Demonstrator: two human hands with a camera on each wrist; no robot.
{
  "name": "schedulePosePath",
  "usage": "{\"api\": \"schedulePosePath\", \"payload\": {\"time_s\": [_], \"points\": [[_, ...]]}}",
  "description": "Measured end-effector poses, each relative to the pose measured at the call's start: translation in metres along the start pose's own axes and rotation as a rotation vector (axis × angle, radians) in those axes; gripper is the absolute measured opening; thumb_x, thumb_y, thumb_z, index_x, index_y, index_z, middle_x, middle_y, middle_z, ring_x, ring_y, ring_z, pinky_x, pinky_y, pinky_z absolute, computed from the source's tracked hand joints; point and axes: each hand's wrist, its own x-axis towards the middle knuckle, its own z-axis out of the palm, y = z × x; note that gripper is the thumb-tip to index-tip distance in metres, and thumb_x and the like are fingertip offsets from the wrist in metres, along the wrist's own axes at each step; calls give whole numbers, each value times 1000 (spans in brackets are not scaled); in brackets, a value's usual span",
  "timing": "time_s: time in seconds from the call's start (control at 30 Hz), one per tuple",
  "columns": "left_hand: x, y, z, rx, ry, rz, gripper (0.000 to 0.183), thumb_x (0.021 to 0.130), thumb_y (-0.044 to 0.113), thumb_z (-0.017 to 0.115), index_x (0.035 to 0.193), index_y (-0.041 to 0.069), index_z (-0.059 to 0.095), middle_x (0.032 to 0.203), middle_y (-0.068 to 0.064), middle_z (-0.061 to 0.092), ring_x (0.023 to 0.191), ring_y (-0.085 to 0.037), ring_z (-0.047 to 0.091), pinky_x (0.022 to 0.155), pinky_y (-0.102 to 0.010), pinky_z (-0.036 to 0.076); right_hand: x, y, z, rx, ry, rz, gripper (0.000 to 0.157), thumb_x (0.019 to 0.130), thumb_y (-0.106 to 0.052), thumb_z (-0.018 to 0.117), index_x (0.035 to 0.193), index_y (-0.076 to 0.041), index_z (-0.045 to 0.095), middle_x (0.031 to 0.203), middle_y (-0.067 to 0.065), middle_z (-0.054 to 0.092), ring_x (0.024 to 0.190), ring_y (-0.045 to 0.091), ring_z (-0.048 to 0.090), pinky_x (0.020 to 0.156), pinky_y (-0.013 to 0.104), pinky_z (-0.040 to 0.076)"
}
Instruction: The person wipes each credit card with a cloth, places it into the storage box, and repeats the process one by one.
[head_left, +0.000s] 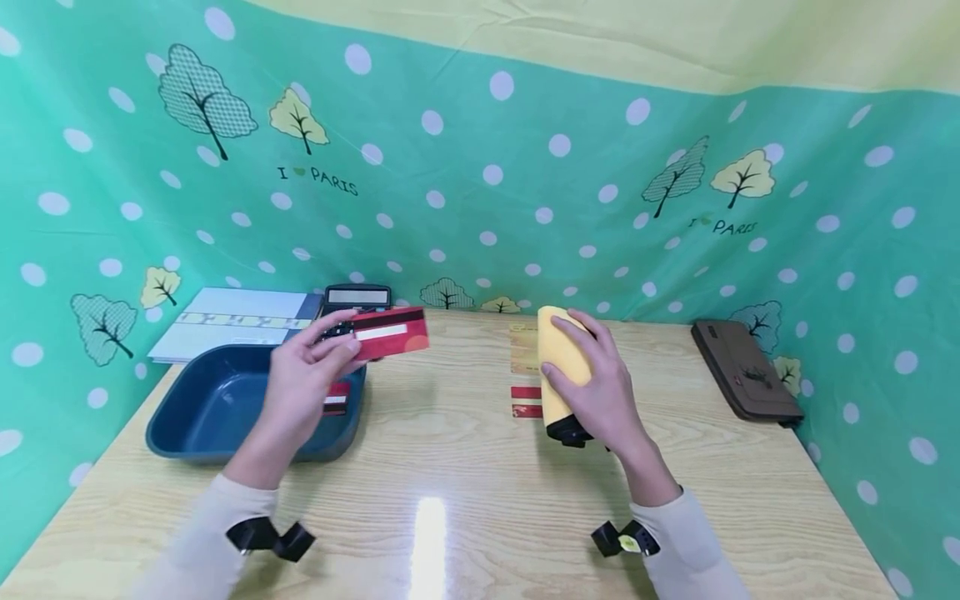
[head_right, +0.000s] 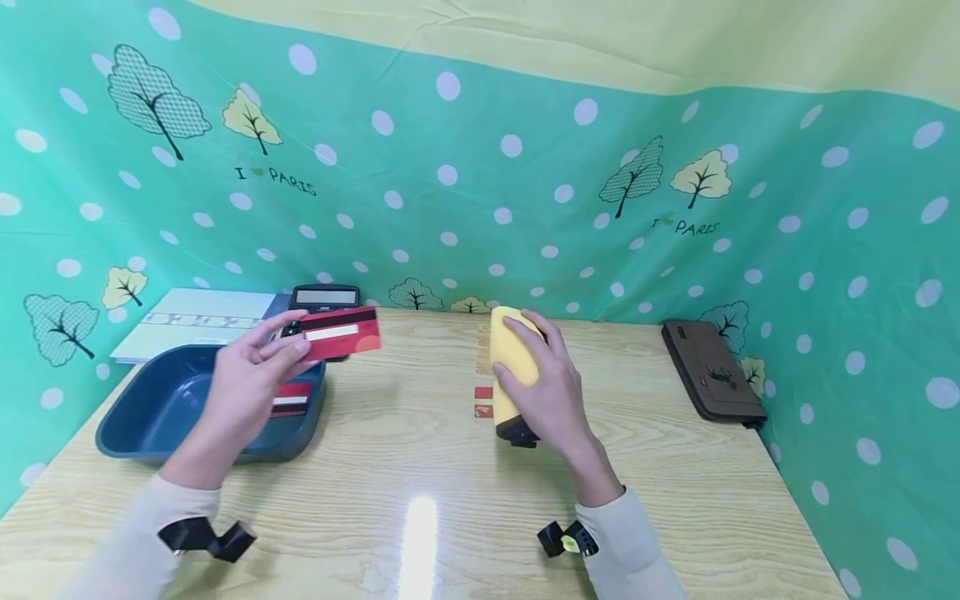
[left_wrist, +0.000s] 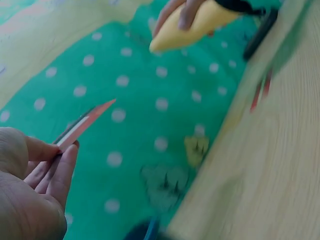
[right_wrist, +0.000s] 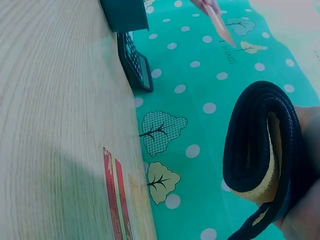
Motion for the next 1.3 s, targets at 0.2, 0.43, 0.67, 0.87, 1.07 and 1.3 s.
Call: {"api": "schedulePosePath", "payload": {"time_s": [0.2,0.43,0.67,0.87,1.07,1.3], "points": [[-4,4,-46,119,69,-61,55,96,17,73,148,10,55,94,14,80,83,-4,78,77,-18,63,1,1,0,5,-2,1,64,87,-10,81,146,-23,60,158,2,46,130,30,56,93,46,52],[-4,0,-86,379,65,-135,60,100,27,69,154,13,49,99,29,73,89,8,73,77,-12,61,1,3,-1,15,-6,19,64,88,-10,80,146,-25,59,159,0,45,136,29,53,97,48,50],[0,-4,-111,448,-43,-161,62,101,27,67,155,7,46,103,28,72,94,9,71,80,-17,63,1,3,-2,20,-4,20,63,88,-10,80,146,-25,59,159,1,45,136,29,52,97,47,50],[5,-11,-119,515,-125,-225,66,101,32,67,157,6,42,102,29,69,96,7,71,88,-25,64,2,3,-2,27,-5,19,63,88,-11,80,146,-26,59,159,1,45,137,29,52,97,46,50],[10,-18,-124,514,-144,-258,69,100,33,69,156,3,42,101,25,70,96,5,71,89,-27,64,3,4,-2,32,-5,23,63,88,-11,80,146,-26,59,159,1,44,137,29,52,97,46,50],[14,-23,-128,498,-148,-265,66,99,32,71,152,2,46,100,24,71,95,3,73,89,-28,64,2,5,-4,34,-2,31,62,88,-12,80,145,-25,60,158,1,45,132,29,55,92,43,51]]}}
